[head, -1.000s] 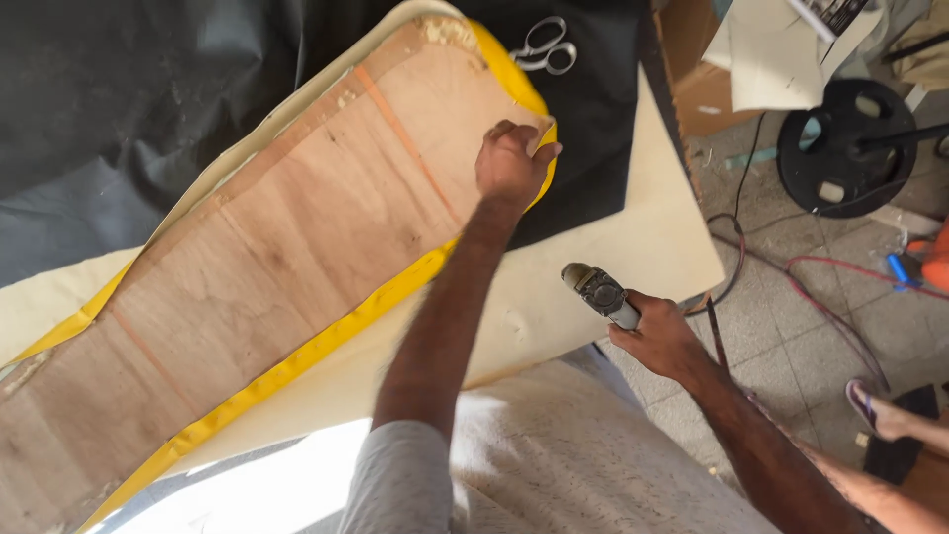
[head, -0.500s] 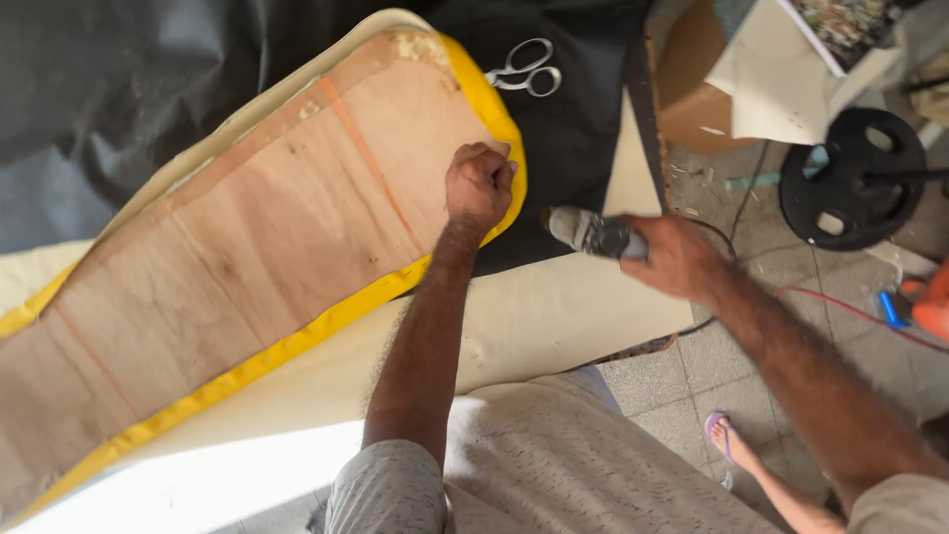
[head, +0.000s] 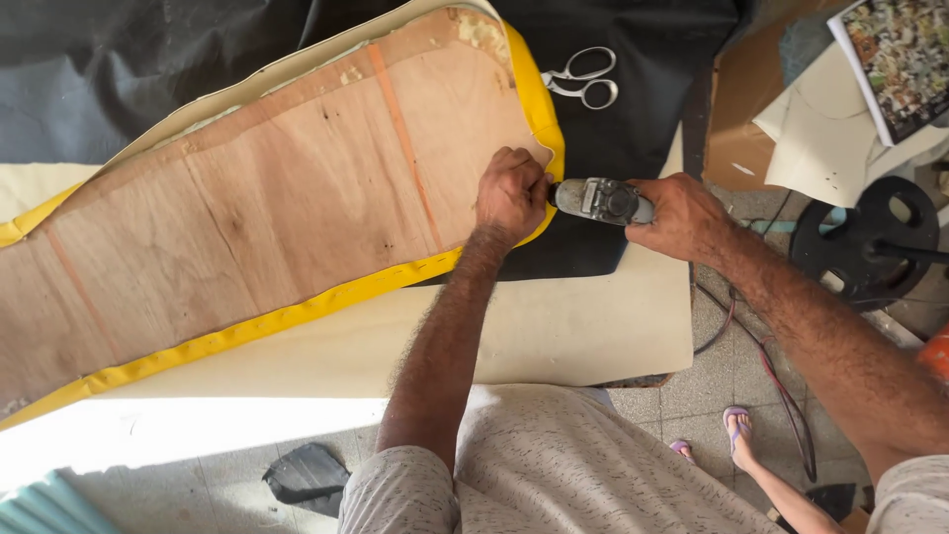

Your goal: Reupholstering a wooden board with black and yellow vinyl fabric using a pneumatic staple gun

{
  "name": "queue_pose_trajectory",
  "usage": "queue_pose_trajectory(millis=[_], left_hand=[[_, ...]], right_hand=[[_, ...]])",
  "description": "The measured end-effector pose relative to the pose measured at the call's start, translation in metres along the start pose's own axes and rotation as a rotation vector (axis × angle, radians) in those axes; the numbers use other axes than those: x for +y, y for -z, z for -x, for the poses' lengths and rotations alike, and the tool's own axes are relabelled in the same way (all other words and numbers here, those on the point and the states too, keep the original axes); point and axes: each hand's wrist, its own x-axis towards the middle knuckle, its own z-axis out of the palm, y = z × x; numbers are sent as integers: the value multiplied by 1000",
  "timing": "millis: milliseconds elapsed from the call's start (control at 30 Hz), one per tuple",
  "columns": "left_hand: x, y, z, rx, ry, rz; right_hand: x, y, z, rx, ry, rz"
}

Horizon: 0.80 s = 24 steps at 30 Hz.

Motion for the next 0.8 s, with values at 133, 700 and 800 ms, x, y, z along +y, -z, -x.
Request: queue_pose_trajectory(millis=[133,700,800], left_hand=[[3,2,-2,6,2,-22],[14,-6,-8,93,51,-237],[14,-8,-6,105,65,-232]], right_hand=[[9,-9,-5,-19,-42,29],[17,33,-23,21,251,43],[6,35,-32,-15,252,-1]])
